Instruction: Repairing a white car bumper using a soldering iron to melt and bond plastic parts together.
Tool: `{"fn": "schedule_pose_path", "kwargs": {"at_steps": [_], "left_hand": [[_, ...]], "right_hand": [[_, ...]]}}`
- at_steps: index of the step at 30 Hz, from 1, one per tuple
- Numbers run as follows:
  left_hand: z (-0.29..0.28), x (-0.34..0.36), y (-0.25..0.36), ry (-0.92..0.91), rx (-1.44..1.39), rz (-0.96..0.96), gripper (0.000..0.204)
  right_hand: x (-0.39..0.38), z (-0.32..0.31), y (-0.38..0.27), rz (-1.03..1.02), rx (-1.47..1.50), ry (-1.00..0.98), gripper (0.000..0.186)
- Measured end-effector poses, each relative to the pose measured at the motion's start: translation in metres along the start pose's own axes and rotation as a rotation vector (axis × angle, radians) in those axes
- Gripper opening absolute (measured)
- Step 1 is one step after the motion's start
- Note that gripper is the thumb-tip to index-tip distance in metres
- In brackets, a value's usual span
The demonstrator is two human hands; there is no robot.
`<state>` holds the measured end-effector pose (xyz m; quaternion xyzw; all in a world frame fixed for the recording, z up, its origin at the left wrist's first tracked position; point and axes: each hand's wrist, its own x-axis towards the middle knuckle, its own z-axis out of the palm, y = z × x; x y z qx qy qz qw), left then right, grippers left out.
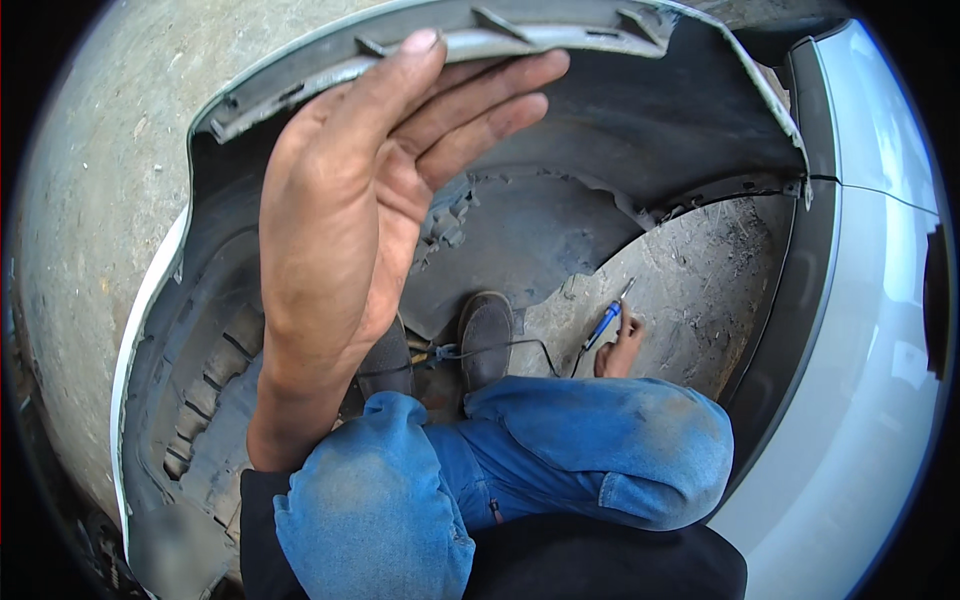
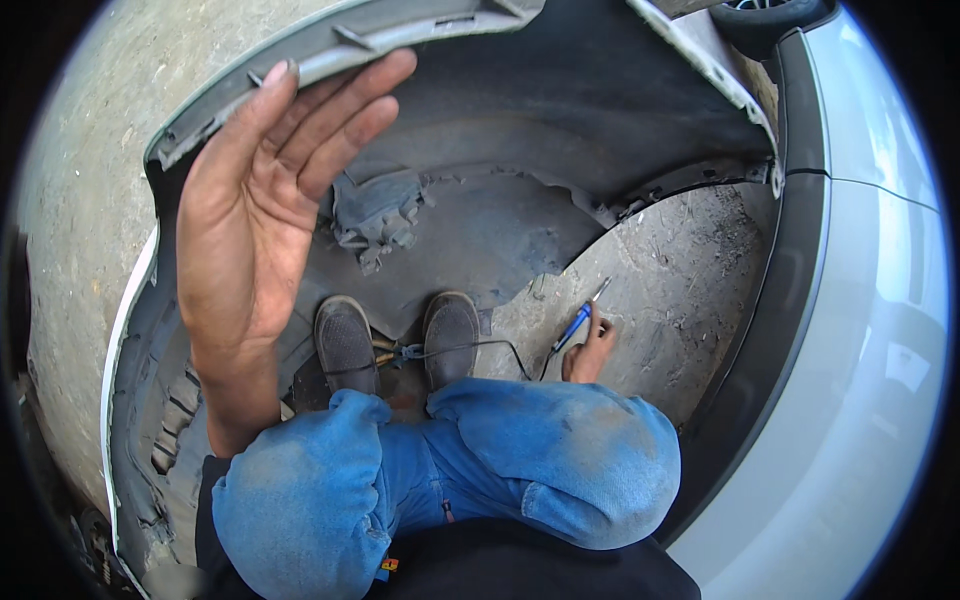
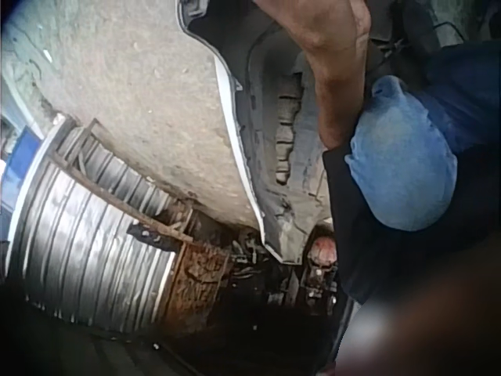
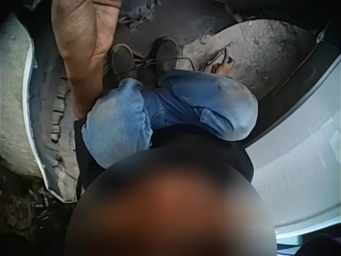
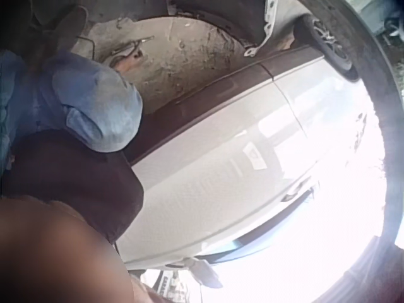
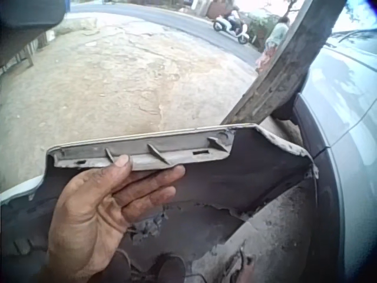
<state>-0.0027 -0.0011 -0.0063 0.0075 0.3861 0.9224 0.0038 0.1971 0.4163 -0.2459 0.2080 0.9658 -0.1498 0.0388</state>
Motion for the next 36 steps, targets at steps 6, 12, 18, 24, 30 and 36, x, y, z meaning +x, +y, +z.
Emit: {"fn": "schedule_pose_path", "kwargs": {"at_steps": [6, 12, 18, 24, 30, 36], "left_hand": [[0.007, 0.0, -0.004, 0.101, -0.056, -0.099, 0.039], [0.005, 0.003, -0.002, 0.082, -0.083, -0.113, 0.039], [-0.014, 0.0, -0.015, 0.077, -0.267, -0.046, 0.032], [0.007, 0.031, -0.058, 0.192, -0.362, 0.07, 0.021], [0.003, 0.025, -0.049, 0.271, -0.309, 0.029, 0.021], [0.0, 0.027, -0.047, 0.243, -0.291, 0.03, 0.023]], "right_hand": [[0.063, -0.143, -0.177, -0.322, 0.915, -0.329, 0.039], [0.084, -0.206, -0.325, -0.602, 0.923, -0.707, 0.041], [0.092, -0.177, -0.372, -0.454, 0.912, -0.539, 0.04], [0.157, -0.174, -0.342, -0.461, 1.015, -0.652, 0.051], [0.172, -0.16, -0.355, -0.497, 1.049, -0.796, 0.056], [0.171, -0.156, -0.357, -0.598, 1.001, -0.616, 0.062]]}}
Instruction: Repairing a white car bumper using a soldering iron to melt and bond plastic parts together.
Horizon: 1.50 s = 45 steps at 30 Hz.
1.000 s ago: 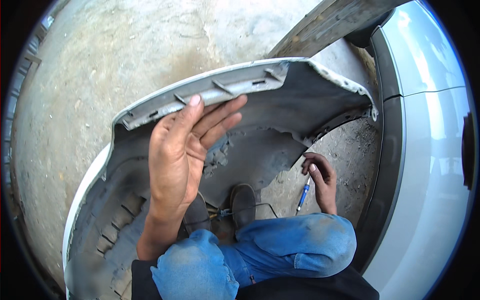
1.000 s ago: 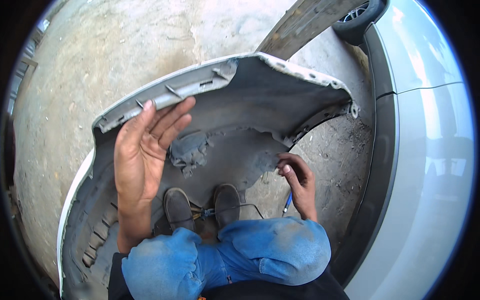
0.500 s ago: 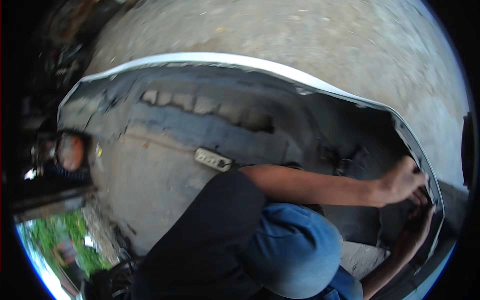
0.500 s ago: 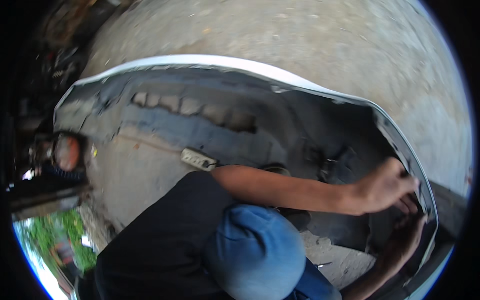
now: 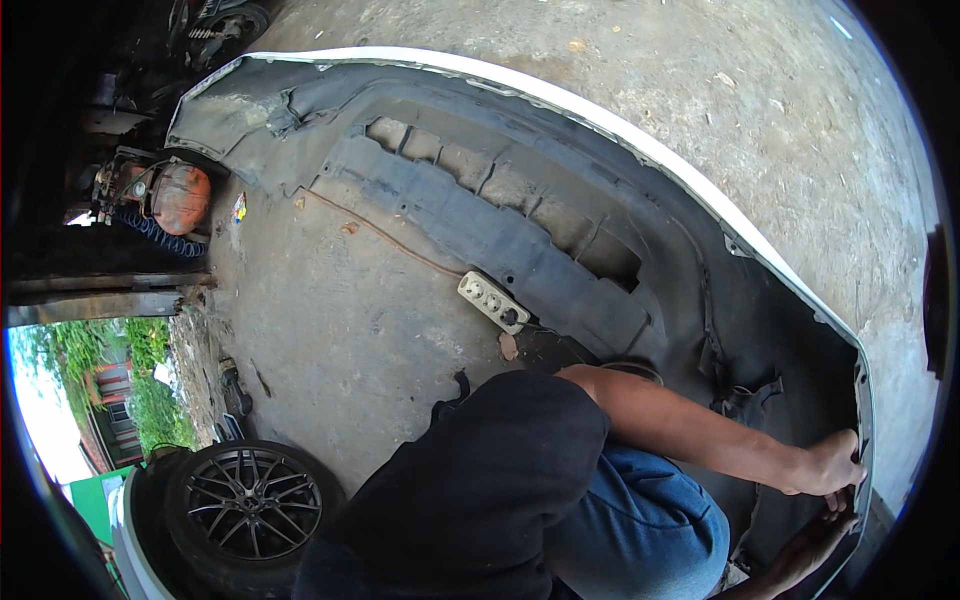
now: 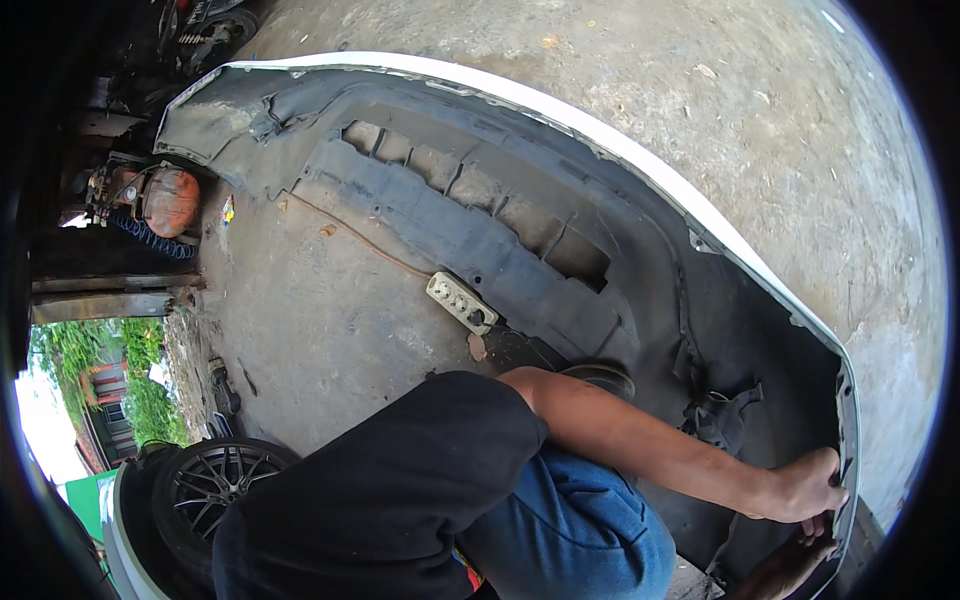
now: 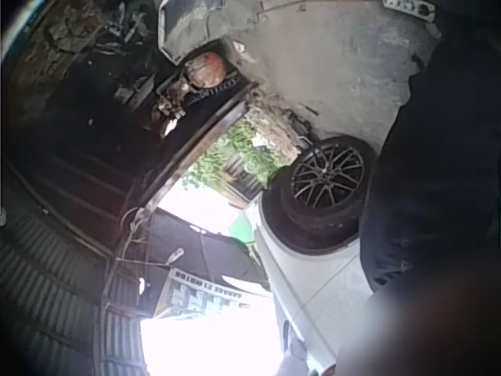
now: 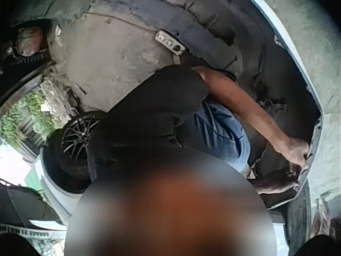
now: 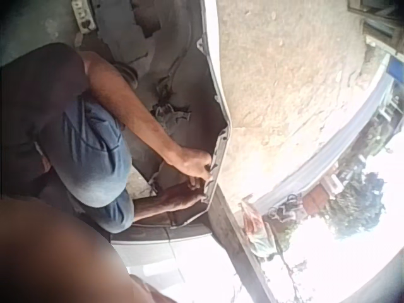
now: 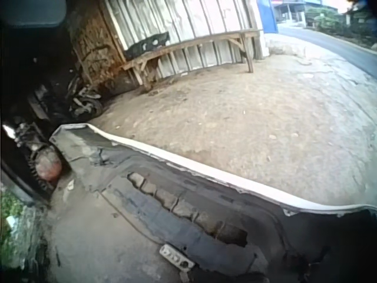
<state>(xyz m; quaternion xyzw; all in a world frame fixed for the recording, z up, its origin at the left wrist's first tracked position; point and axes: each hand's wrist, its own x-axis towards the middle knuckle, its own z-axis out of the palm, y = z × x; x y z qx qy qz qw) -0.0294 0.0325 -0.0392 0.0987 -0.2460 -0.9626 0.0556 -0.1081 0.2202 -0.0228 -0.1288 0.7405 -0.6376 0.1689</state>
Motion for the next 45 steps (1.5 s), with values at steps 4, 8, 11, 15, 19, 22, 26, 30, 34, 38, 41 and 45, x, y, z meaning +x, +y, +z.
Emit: {"fn": "schedule_pose_path", "kwargs": {"at_steps": [4, 8, 11, 15, 19, 22, 26, 30, 34, 38, 41, 45], "left_hand": [[-0.01, -0.007, 0.008, -0.076, 0.084, 0.006, 0.025], [-0.04, -0.037, 0.017, -0.141, 0.165, 0.004, 0.028], [-0.085, -0.083, 0.015, -0.061, 0.122, 0.039, 0.027], [-0.145, -0.159, 0.027, 0.087, 0.291, -0.08, 0.027], [-0.2, -0.247, 0.042, 0.57, 0.462, -0.157, 0.025], [-0.242, -0.31, 0.052, 1.038, 0.548, -0.128, 0.023], [-0.308, -0.427, 0.028, 1.453, 0.763, 0.118, 0.017], [-0.311, -0.483, 0.002, 1.544, 1.171, 0.001, 0.012], [-0.313, -0.508, -0.038, 1.462, 1.187, -0.17, 0.01], [-0.307, -0.496, -0.048, 1.36, 1.219, -0.244, 0.01], [-0.315, -0.49, -0.042, 1.321, 1.178, -0.251, 0.011], [-0.323, -0.474, -0.016, 1.326, 1.187, -0.074, 0.011]], "right_hand": [[-0.004, 0.007, -0.001, -0.039, -0.088, -0.008, 0.065], [-0.011, 0.018, -0.008, 0.051, -0.047, 0.244, 0.066], [0.01, -0.034, 0.024, 0.036, -0.133, 0.27, 0.057], [0.0, -0.044, 0.016, 0.004, -0.096, 0.149, 0.042], [-0.003, 0.002, 0.003, -0.033, 0.258, 0.011, 0.036], [-0.007, 0.007, -0.003, -0.07, 0.24, 0.053, 0.036], [-0.007, 0.005, -0.006, -0.027, 0.29, -0.074, 0.037], [-0.01, 0.012, -0.012, -0.001, 0.223, -0.008, 0.025], [-0.001, -0.035, 0.008, 0.099, 0.473, -0.238, 0.027], [-0.006, -0.006, 0.019, 0.03, 0.348, -0.054, 0.034], [-0.007, 0.017, 0.02, -0.04, 0.234, 0.105, 0.04], [-0.012, 0.009, -0.003, -0.13, 0.329, 0.024, 0.032]]}}
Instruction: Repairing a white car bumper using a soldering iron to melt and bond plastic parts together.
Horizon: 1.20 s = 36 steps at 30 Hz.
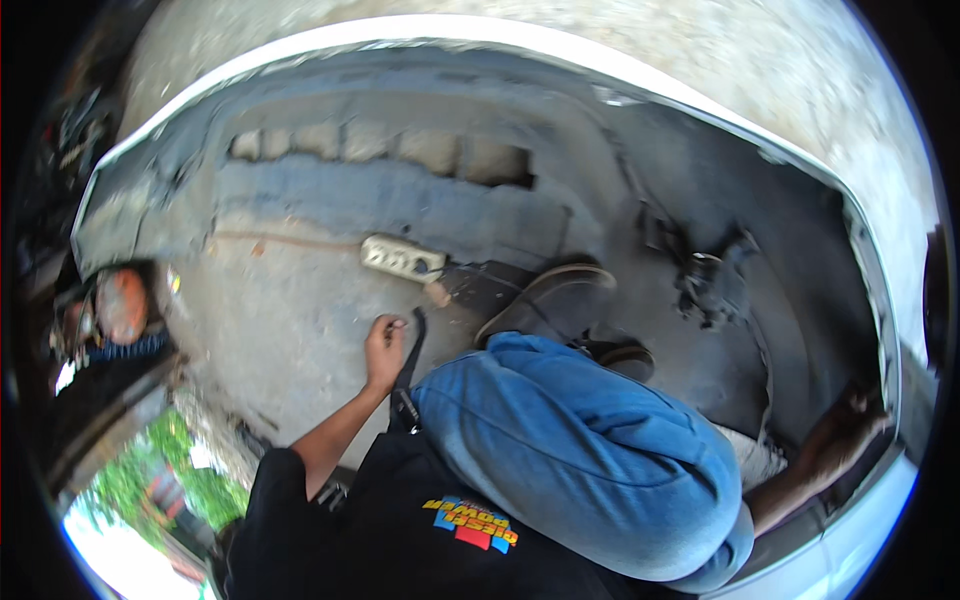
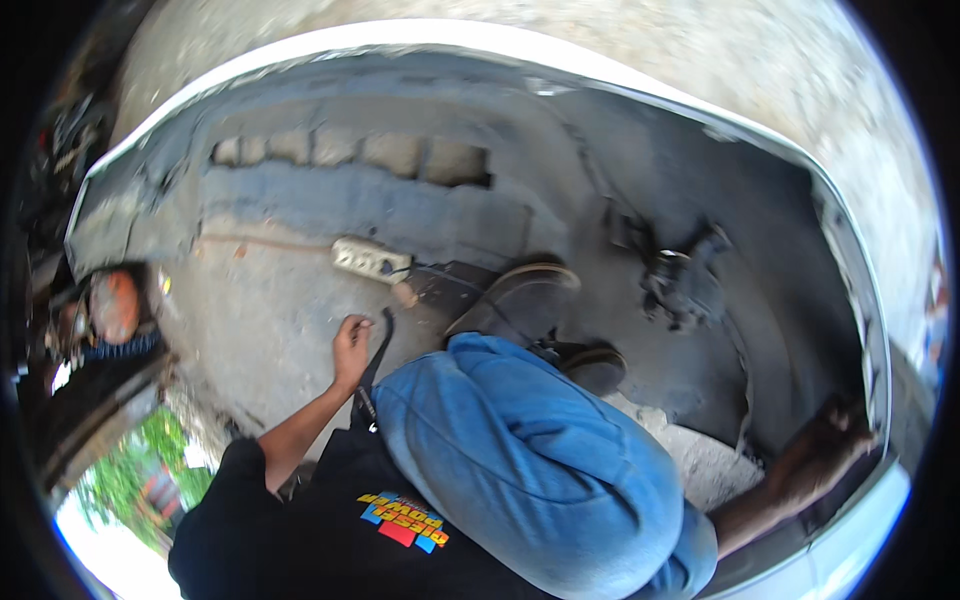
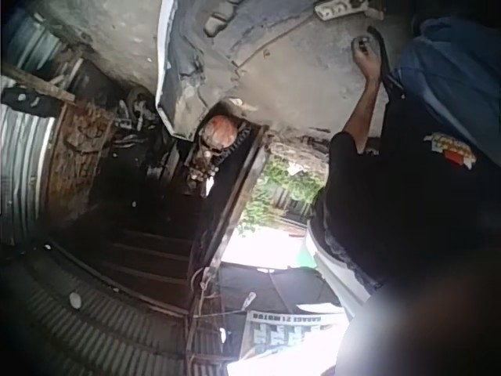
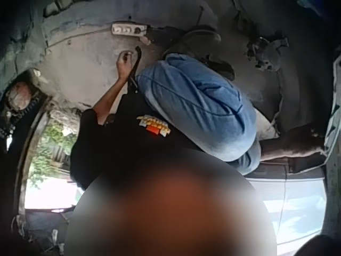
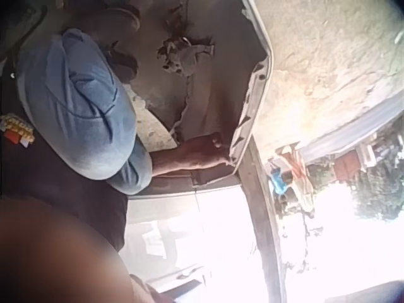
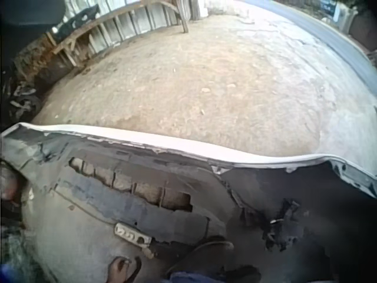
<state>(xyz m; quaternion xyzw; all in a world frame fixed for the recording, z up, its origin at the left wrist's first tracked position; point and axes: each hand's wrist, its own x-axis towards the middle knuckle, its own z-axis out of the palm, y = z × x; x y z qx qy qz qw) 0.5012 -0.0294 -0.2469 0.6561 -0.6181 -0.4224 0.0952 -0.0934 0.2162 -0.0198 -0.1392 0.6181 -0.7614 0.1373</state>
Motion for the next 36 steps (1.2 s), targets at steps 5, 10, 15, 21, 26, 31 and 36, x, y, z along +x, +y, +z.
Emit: {"fn": "schedule_pose_path", "kwargs": {"at_steps": [5, 10, 15, 21, 26, 31, 36], "left_hand": [[0.022, 0.029, 0.036, 0.006, -0.041, 0.108, 0.016], [0.016, 0.041, 0.13, 0.033, -0.014, 0.419, 0.018], [0.052, 0.061, 0.281, -0.086, -0.107, 1.044, 0.016], [0.109, 0.031, 0.467, -0.258, -0.118, 1.82, 0.032], [0.155, -0.003, 0.537, -0.269, 0.142, 2.017, 0.057], [0.168, -0.019, 0.565, -0.415, 0.205, 2.009, 0.061], [0.205, -0.015, 0.549, -0.381, 0.097, 2.16, 0.045]], "right_hand": [[-0.005, 0.011, -0.003, -0.092, 0.045, 0.073, 0.028], [-0.01, 0.04, 0.013, -0.024, -0.014, 0.121, 0.028], [-0.015, 0.055, 0.008, 0.028, 0.042, 0.125, 0.025], [-0.023, 0.055, 0.003, 0.014, 0.023, 0.153, 0.029], [-0.013, 0.054, 0.013, 0.014, -0.054, 0.142, 0.037], [-0.001, 0.059, 0.002, -0.162, -0.123, 0.099, 0.041], [-0.003, 0.061, -0.011, 0.044, -0.17, 0.087, 0.049]]}}
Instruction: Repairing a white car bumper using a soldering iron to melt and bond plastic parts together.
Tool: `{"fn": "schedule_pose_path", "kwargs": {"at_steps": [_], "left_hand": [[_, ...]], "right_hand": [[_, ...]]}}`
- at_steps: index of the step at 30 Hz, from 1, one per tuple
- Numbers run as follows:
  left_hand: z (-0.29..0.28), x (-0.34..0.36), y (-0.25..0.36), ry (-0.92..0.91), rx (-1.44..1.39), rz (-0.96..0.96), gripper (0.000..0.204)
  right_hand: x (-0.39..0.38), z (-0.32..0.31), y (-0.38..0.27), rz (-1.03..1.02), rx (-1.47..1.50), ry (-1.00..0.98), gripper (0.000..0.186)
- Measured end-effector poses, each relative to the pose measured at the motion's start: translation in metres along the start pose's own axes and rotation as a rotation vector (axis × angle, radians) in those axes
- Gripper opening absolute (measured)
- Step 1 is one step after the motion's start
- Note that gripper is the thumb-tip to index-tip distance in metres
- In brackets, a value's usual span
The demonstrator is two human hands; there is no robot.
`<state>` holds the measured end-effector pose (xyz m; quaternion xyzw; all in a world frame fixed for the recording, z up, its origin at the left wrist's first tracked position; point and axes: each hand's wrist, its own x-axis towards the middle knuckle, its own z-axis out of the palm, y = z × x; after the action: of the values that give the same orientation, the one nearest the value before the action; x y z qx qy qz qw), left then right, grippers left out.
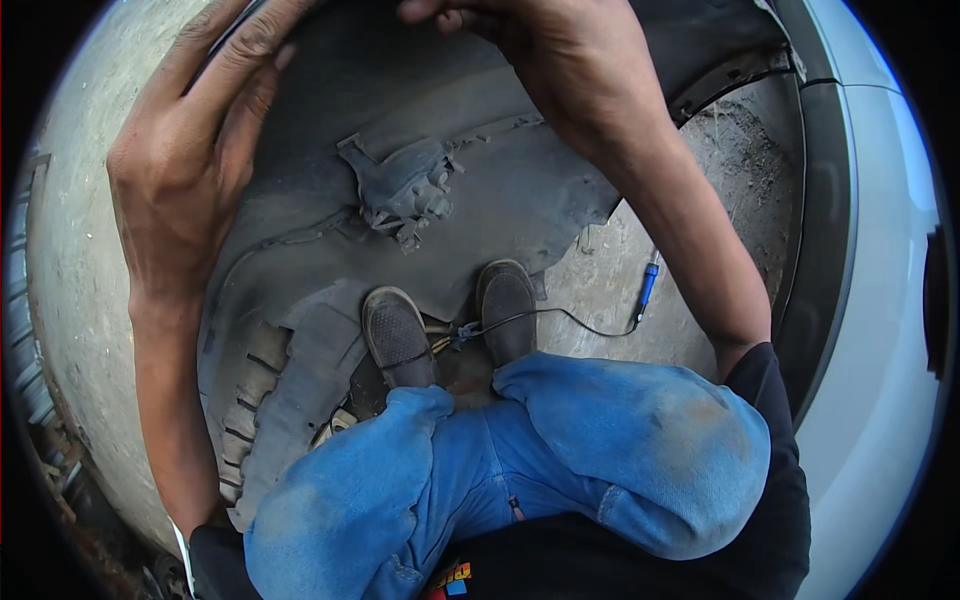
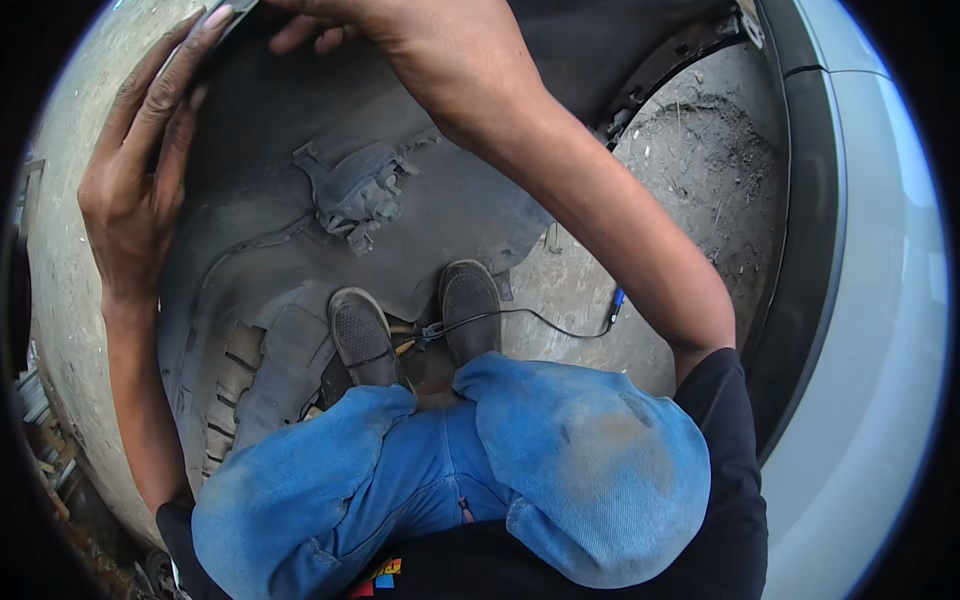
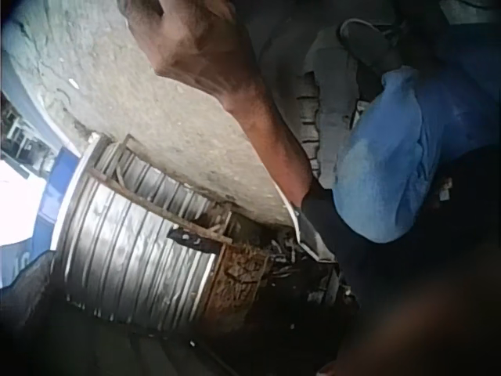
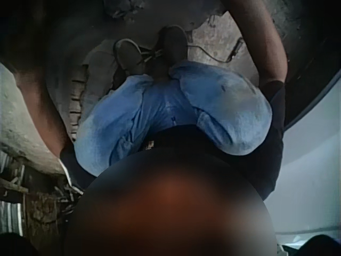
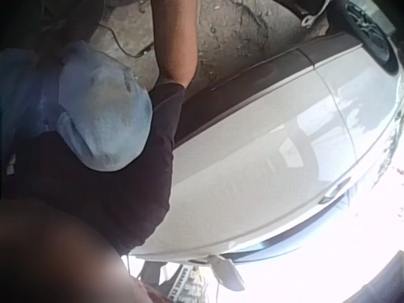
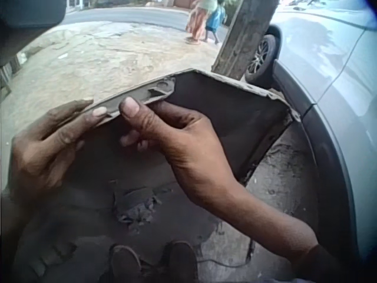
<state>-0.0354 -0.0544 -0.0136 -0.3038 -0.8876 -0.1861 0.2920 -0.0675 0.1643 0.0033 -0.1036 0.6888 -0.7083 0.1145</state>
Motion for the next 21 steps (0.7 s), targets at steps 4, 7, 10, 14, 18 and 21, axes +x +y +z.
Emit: {"fn": "schedule_pose_path", "kwargs": {"at_steps": [4, 7, 10, 14, 18, 21], "left_hand": [[0.011, -0.004, 0.0, 0.124, -0.005, -0.018, 0.041], [0.001, -0.013, -0.015, -0.03, 0.138, 0.005, 0.041], [-0.019, -0.021, -0.048, -0.124, 0.26, 0.066, 0.038], [-0.009, -0.019, -0.051, -0.131, 0.239, 0.116, 0.039], [-0.008, -0.02, -0.04, -0.106, 0.311, 0.123, 0.039], [-0.012, -0.027, -0.052, -0.096, 0.34, 0.108, 0.041]], "right_hand": [[-0.004, -0.005, 0.012, -0.126, 0.011, -0.058, 0.053], [-0.005, -0.009, 0.02, -0.252, 0.042, -0.104, 0.056], [-0.005, 0.003, 0.014, -0.207, 0.053, -0.069, 0.056], [-0.019, -0.009, 0.013, -0.316, -0.006, -0.053, 0.058], [-0.02, -0.018, 0.015, -0.279, -0.024, -0.069, 0.061], [-0.037, -0.039, 0.006, -0.179, 0.068, -0.174, 0.063]]}}
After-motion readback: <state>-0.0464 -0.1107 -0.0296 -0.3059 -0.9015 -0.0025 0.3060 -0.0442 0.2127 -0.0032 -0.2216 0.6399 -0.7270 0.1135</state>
